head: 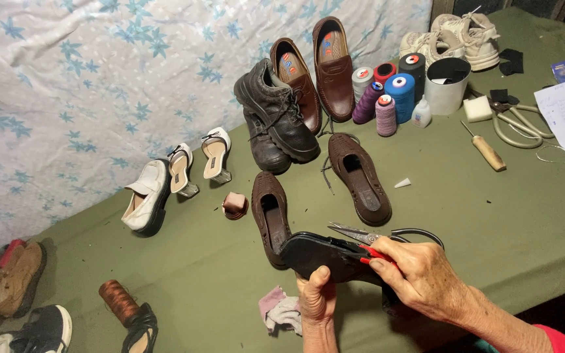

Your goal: Trimming excess material from a shoe sole using scissors at a repair bench

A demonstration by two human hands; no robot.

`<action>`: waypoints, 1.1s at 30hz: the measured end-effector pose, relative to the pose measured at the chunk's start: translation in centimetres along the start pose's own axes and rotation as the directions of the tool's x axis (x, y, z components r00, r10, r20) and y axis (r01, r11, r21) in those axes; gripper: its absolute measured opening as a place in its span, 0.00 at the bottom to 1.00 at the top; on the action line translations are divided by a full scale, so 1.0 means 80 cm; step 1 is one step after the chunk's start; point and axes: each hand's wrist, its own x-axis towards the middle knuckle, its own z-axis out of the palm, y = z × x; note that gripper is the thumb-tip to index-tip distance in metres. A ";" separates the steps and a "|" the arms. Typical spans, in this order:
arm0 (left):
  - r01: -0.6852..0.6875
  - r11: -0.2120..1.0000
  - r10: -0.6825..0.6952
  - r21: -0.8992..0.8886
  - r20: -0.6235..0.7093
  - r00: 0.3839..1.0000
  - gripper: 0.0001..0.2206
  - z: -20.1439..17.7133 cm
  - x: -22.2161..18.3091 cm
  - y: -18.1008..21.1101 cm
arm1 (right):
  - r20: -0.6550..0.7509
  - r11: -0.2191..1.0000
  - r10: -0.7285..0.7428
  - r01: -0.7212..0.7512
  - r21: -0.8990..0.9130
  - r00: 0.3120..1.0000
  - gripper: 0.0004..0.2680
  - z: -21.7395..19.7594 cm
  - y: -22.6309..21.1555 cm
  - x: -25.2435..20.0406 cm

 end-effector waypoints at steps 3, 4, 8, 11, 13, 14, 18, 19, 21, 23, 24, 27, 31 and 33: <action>0.032 0.997 -0.028 0.077 -0.054 0.998 0.27 0.008 -0.003 0.008 | -0.005 1.000 -0.029 0.029 0.008 1.000 0.07 0.002 -0.001 0.000; 0.032 0.997 -0.028 0.077 -0.054 0.998 0.27 0.006 -0.003 0.007 | -0.005 1.000 -0.029 0.029 0.009 1.000 0.07 0.003 0.000 -0.001; 0.020 0.998 -0.018 0.062 -0.034 0.999 0.27 -0.003 -0.007 0.003 | -0.024 0.999 -0.031 0.032 0.039 0.999 0.08 0.008 0.002 -0.004; 0.031 0.997 -0.028 0.068 -0.048 0.998 0.27 0.000 -0.010 0.006 | -0.062 0.997 -0.053 0.057 0.057 0.997 0.09 0.012 0.001 -0.004; 0.042 0.996 -0.038 0.073 -0.059 0.998 0.27 0.006 -0.012 0.009 | -0.081 0.996 -0.062 0.067 0.058 0.995 0.10 0.014 0.000 -0.005; 0.044 0.997 -0.040 0.071 -0.056 0.998 0.27 0.009 -0.013 0.011 | -0.084 0.996 -0.057 0.062 0.064 0.995 0.10 0.015 0.000 -0.005; 0.043 0.998 -0.038 0.054 -0.082 0.996 0.27 -0.005 -0.013 0.010 | -0.058 0.966 0.074 -0.057 0.253 0.996 0.11 0.009 0.010 -0.007; 0.044 0.998 -0.040 0.052 -0.081 0.996 0.27 -0.008 -0.014 0.014 | -0.059 0.966 0.075 -0.058 0.251 0.995 0.11 0.006 0.027 -0.007; 0.032 0.998 -0.029 0.049 -0.069 0.997 0.28 -0.013 -0.020 0.020 | -0.037 0.973 0.229 -0.228 0.029 0.973 0.14 -0.001 0.062 -0.014; 0.038 0.999 -0.035 0.025 -0.124 0.992 0.31 -0.031 -0.024 0.028 | -0.019 0.936 0.317 -0.316 -0.158 0.948 0.12 0.004 0.123 -0.030; 0.035 0.999 -0.034 0.003 -0.174 0.984 0.34 -0.039 -0.026 0.031 | -0.020 0.863 0.395 -0.378 -0.336 0.919 0.11 0.006 0.154 -0.038; 0.049 0.998 -0.039 0.031 -0.263 0.964 0.32 -0.036 -0.030 0.044 | -0.084 0.743 0.440 -0.414 -0.526 0.894 0.12 0.012 0.206 -0.062; 0.092 0.994 -0.074 0.063 -0.244 0.967 0.33 -0.026 -0.035 0.057 | -0.159 0.627 0.274 -0.302 -0.718 0.949 0.15 0.032 0.264 -0.089; 0.096 0.990 -0.055 0.101 -0.349 0.936 0.33 -0.019 -0.039 0.063 | -0.157 0.660 0.212 -0.260 -0.705 0.965 0.21 0.033 0.254 -0.089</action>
